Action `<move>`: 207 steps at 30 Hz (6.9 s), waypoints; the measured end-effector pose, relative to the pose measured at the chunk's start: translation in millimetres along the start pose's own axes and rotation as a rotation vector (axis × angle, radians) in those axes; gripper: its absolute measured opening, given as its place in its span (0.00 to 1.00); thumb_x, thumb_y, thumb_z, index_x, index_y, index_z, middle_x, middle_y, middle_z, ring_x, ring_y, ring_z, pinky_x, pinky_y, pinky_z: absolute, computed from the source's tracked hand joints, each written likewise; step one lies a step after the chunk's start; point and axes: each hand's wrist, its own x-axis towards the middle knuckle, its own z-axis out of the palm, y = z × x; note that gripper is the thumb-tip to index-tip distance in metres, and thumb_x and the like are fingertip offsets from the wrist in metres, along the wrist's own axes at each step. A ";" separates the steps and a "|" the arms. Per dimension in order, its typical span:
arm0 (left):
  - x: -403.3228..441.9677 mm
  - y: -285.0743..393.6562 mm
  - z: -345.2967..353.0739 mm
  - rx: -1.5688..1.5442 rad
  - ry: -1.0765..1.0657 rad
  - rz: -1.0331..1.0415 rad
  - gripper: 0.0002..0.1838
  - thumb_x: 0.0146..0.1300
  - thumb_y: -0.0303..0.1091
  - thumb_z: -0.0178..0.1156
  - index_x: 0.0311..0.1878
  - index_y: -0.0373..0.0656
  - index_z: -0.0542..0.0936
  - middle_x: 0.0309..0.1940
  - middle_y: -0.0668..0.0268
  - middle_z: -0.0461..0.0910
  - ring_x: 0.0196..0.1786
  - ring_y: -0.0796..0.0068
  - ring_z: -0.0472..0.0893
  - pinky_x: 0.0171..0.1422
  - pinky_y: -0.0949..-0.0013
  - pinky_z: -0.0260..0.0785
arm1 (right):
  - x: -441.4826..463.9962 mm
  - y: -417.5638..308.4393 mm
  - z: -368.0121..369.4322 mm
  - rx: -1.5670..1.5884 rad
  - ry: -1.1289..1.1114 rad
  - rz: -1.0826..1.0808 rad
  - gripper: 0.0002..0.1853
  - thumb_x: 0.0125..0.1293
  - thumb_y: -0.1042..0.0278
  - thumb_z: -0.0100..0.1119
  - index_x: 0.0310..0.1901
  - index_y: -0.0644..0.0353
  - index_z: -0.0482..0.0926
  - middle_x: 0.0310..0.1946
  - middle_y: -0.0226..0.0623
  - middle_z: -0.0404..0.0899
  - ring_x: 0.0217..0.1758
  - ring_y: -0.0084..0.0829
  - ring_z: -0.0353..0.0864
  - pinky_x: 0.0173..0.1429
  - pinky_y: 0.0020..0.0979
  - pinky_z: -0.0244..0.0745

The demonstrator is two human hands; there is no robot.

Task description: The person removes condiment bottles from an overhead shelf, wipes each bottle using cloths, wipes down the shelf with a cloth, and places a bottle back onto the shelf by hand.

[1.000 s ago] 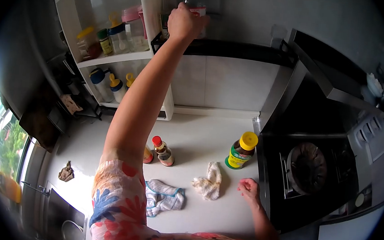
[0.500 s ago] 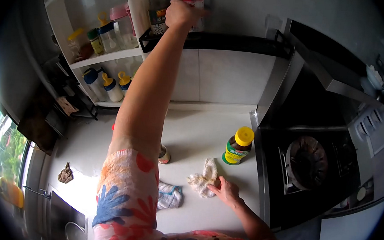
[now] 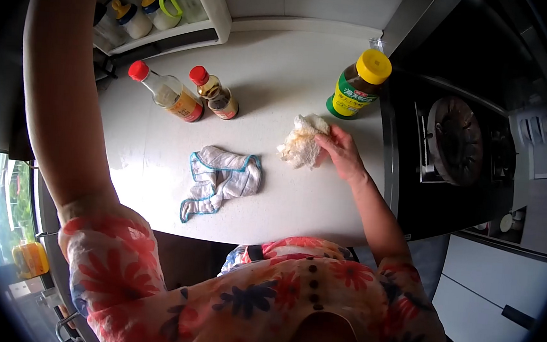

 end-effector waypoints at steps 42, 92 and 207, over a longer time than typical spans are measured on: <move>-308.6 -73.9 65.2 0.206 -0.278 -0.472 0.42 0.38 0.36 0.70 0.58 0.33 0.62 0.39 0.49 0.78 0.42 0.54 0.81 0.48 0.61 0.73 | -38.7 -98.2 69.7 -0.275 -0.082 -0.333 0.31 0.57 0.54 0.69 0.56 0.62 0.69 0.47 0.31 0.74 0.51 0.25 0.72 0.59 0.28 0.66; -225.9 -90.2 71.9 -0.124 -0.011 -0.391 0.34 0.34 0.35 0.71 0.48 0.31 0.71 0.38 0.60 0.80 0.39 0.74 0.79 0.49 0.73 0.72 | -32.9 -34.3 80.8 -0.226 0.092 -0.362 0.25 0.74 0.50 0.37 0.63 0.61 0.61 0.56 0.39 0.68 0.59 0.30 0.68 0.61 0.32 0.65; -266.2 -192.1 44.7 0.526 -0.312 -0.335 0.55 0.39 0.39 0.76 0.69 0.35 0.53 0.56 0.47 0.71 0.57 0.53 0.74 0.61 0.60 0.67 | -60.4 -18.7 1.6 -0.704 0.064 -0.236 0.20 0.56 0.66 0.67 0.47 0.63 0.74 0.38 0.39 0.80 0.40 0.32 0.80 0.46 0.31 0.75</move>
